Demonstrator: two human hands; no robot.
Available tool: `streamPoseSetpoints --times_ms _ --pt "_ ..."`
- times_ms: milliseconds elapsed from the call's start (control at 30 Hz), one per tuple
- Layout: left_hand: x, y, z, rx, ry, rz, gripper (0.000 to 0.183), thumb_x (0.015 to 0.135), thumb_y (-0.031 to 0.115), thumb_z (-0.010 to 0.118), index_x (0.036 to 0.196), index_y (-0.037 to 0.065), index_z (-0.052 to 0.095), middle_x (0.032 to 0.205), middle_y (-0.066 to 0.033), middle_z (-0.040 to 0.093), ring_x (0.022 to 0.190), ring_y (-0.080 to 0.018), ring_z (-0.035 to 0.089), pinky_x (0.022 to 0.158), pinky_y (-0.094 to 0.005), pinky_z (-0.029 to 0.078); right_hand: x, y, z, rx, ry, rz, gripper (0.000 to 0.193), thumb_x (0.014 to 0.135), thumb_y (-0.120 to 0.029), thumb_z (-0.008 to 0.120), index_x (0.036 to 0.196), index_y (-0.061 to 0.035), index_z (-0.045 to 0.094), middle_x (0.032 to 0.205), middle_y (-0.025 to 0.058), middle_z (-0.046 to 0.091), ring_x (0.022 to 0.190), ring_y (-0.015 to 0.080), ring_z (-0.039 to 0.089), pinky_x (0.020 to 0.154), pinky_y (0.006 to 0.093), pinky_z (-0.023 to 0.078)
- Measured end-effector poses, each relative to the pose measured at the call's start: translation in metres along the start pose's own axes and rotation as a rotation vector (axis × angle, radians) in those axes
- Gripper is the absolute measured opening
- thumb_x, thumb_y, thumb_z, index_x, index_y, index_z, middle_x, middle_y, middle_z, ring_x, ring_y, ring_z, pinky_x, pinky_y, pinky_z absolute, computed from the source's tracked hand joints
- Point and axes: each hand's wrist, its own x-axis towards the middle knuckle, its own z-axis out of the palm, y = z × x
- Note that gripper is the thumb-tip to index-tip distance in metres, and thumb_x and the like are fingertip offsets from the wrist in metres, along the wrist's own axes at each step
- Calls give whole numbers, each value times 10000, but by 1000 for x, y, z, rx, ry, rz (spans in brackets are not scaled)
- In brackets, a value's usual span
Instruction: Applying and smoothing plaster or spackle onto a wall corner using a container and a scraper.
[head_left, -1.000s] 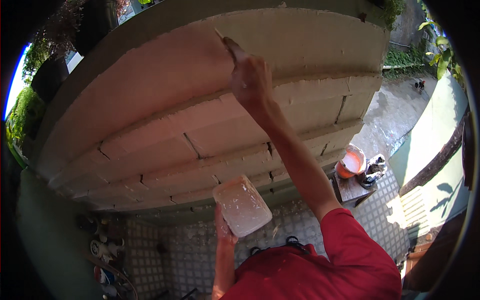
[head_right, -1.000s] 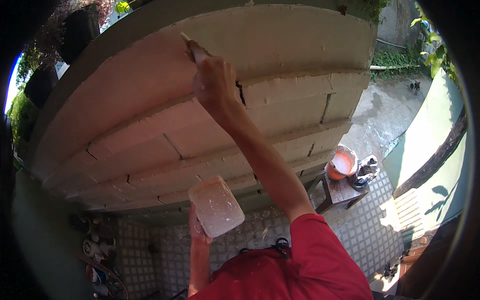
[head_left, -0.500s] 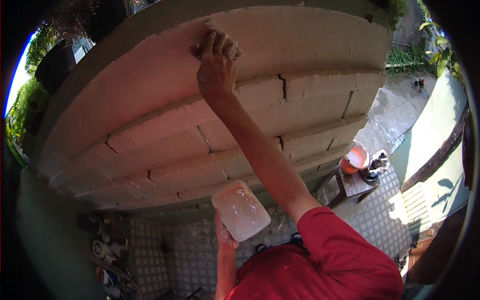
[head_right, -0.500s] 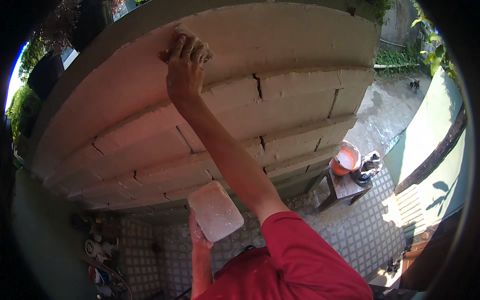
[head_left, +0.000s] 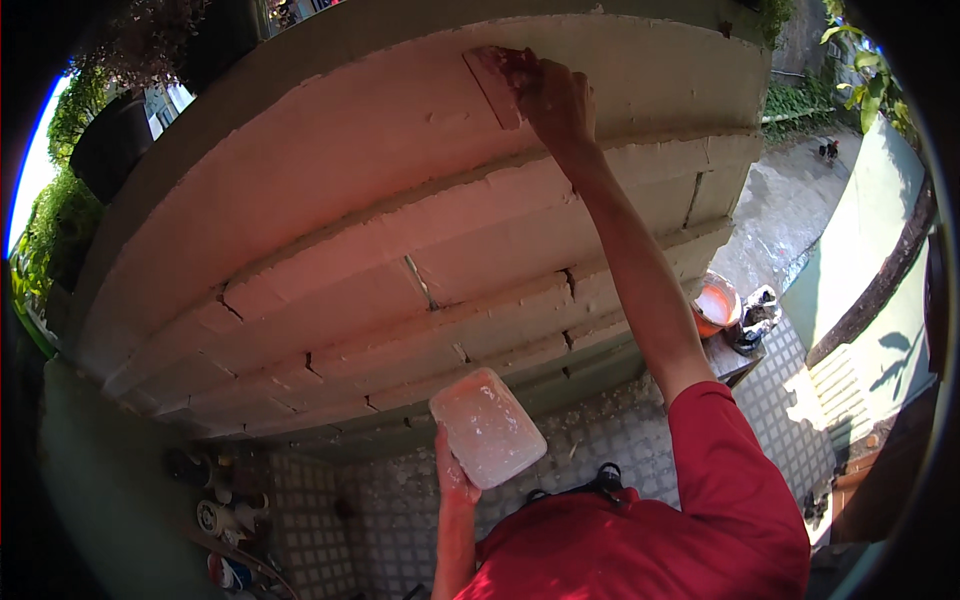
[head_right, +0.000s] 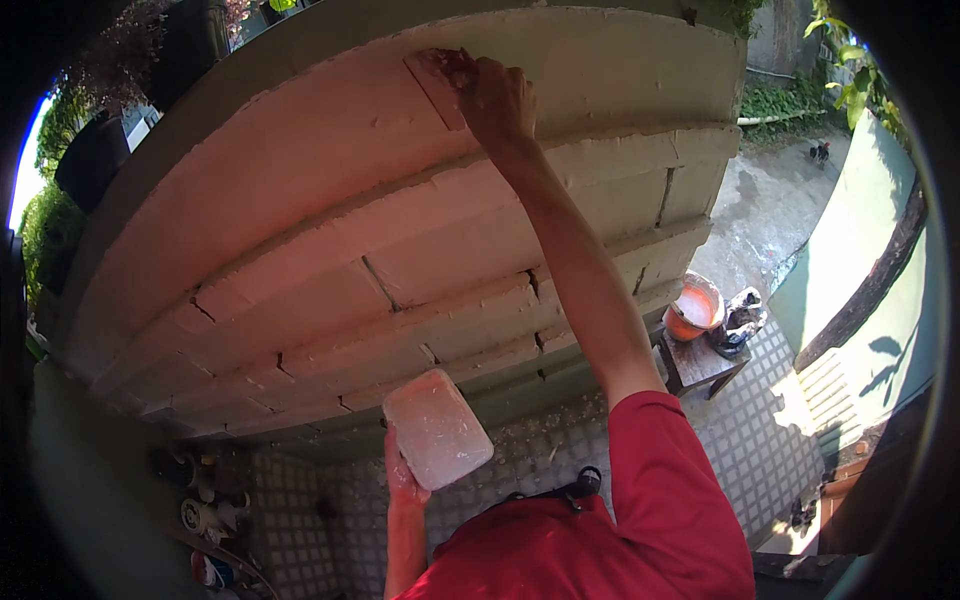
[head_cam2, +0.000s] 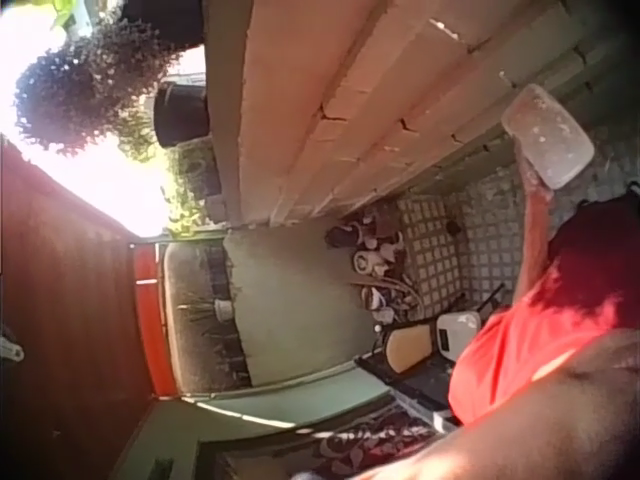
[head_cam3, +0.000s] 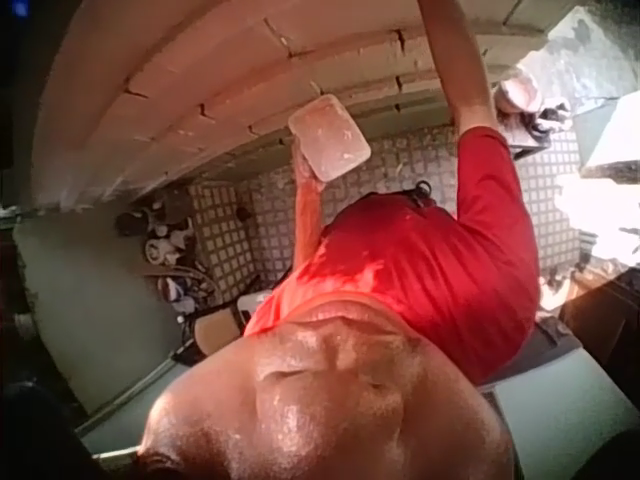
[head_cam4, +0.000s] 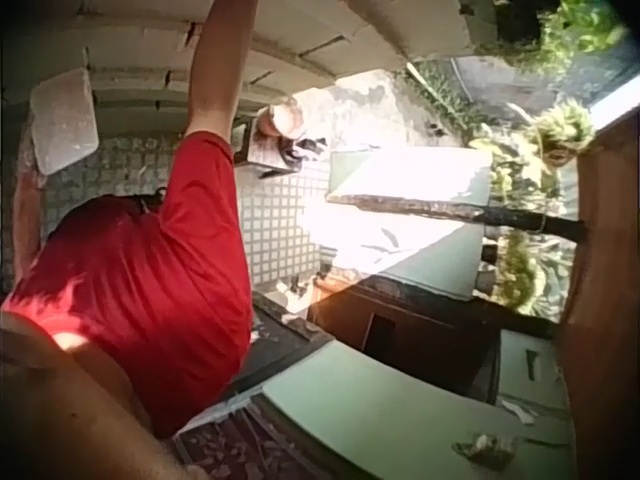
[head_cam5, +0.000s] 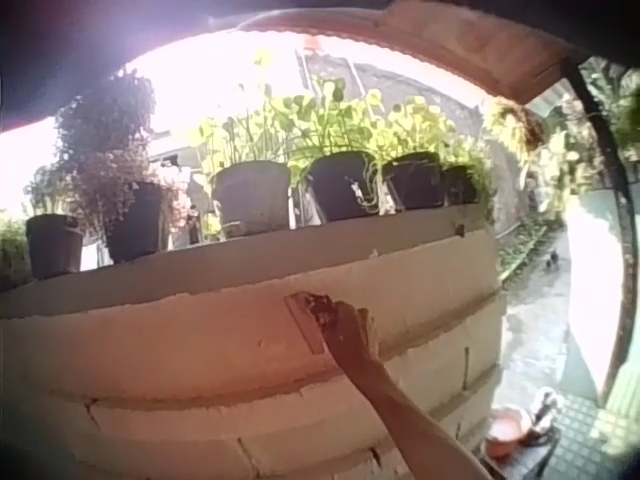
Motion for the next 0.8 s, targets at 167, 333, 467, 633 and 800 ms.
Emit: streamPoseSetpoints --times_ms 167,333,467,633,800 --pt "2 3 0 -17 -53 -6 615 947 526 459 1392 104 414 1313 -63 552 1149 -250 575 975 -392 485 7 24 -53 -148 86 96 252 844 -263 624 899 -29 698 798 217 673 784 372 665 698 485 515" --pt "5 7 -11 -44 -42 -15 609 951 525 453 1389 102 417 1311 -61 553 1146 -248 577 973 -389 486 -9 33 -83 20 229 42 322 876 -333 601 934 -36 711 763 193 678 760 362 683 686 398 517" --pt "3 9 -12 -25 -23 -3 608 950 531 452 1380 102 426 1298 -58 559 1136 -244 583 965 -392 492 -7 30 -71 -214 234 74 287 903 -279 558 920 -28 696 747 206 669 744 376 677 662 430 520" --pt "4 11 -11 1 13 6 605 945 540 460 1365 104 440 1277 -58 570 1128 -241 585 957 -393 497 -27 -35 -6 -312 94 -85 188 900 -138 502 896 -30 656 720 259 622 678 432 640 587 499 520" --pt "8 13 -9 -14 3 13 596 944 537 466 1357 107 450 1267 -58 576 1120 -242 588 949 -394 501 -54 -104 25 3 -93 -207 175 866 -117 530 917 -34 675 708 237 624 655 419 629 577 457 513"
